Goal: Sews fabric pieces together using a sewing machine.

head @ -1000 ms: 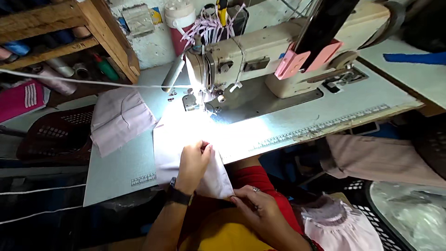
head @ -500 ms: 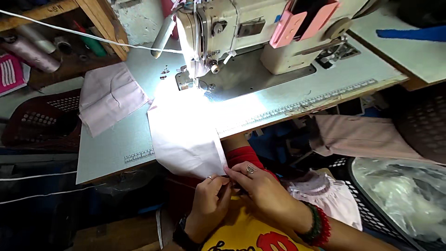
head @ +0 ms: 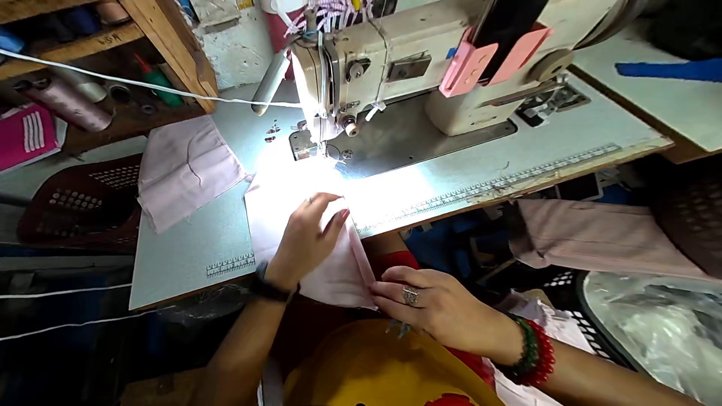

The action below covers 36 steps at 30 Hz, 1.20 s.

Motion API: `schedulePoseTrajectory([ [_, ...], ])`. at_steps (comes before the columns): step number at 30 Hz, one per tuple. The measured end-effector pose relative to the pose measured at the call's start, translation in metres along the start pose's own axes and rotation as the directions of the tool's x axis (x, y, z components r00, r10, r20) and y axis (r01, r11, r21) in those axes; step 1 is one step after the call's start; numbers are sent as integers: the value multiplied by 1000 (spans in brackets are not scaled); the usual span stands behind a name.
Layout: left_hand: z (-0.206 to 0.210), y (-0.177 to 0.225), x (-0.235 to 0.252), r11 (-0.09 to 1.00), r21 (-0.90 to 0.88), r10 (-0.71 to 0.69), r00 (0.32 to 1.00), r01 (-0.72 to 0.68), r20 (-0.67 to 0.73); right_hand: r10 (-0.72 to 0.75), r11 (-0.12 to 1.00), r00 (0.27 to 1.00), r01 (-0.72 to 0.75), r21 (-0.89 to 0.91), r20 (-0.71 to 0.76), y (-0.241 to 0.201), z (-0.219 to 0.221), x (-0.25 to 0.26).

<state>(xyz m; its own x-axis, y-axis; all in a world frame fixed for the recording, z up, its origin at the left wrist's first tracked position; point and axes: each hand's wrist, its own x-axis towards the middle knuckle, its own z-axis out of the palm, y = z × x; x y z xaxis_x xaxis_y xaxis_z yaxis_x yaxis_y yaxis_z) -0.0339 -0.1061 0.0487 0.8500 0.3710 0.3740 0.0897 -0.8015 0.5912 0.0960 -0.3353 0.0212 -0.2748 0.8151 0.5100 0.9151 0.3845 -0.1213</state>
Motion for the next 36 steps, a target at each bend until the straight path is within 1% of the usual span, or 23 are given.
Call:
schedulePoseTrajectory([
  [1,9,-17,15,998,58,-5,1000,4,21,8,1000,1000,-8,-4,-10,-1,-3,-2],
  [3,28,-45,26,966,258,-25,996,3,84,56,998,998,-56,-10,1,1,-4,-10],
  [4,32,-50,25,939,345,-34,993,-8,116,91,996,996,-91,-6,14,4,0,-16],
  [5,34,-51,24,919,395,-59,987,-5,151,124,992,992,-124,2,26,7,4,-22],
  [7,33,-48,24,907,421,-117,971,19,207,174,984,984,-175,27,32,11,11,-28],
  [10,32,-51,30,914,403,-160,959,54,235,202,977,979,-203,67,16,15,16,-23],
  [11,32,-55,34,915,400,-155,960,51,232,204,976,979,-204,75,8,18,17,-20],
  [15,31,-68,46,926,378,-69,984,3,162,199,976,980,-198,87,1,33,23,-8],
  [17,34,-54,37,943,331,-12,996,-18,89,198,976,980,-197,89,4,39,25,-2],
  [19,34,-34,20,964,262,6,992,-39,127,211,974,978,-210,87,-4,45,27,3],
  [21,33,-30,4,976,209,32,987,-65,159,222,973,975,-221,70,-6,50,28,9],
  [25,17,-50,8,982,160,57,963,-102,263,236,969,972,-234,72,-15,63,32,23],
  [28,16,-49,4,969,138,162,947,-205,276,238,970,971,-237,58,-6,75,36,35],
  [31,11,-61,9,970,131,160,944,-205,288,247,968,969,-247,49,4,87,40,47],
  [36,-2,-87,38,971,105,165,923,-213,348,279,960,960,-279,1,30,106,43,73],
])
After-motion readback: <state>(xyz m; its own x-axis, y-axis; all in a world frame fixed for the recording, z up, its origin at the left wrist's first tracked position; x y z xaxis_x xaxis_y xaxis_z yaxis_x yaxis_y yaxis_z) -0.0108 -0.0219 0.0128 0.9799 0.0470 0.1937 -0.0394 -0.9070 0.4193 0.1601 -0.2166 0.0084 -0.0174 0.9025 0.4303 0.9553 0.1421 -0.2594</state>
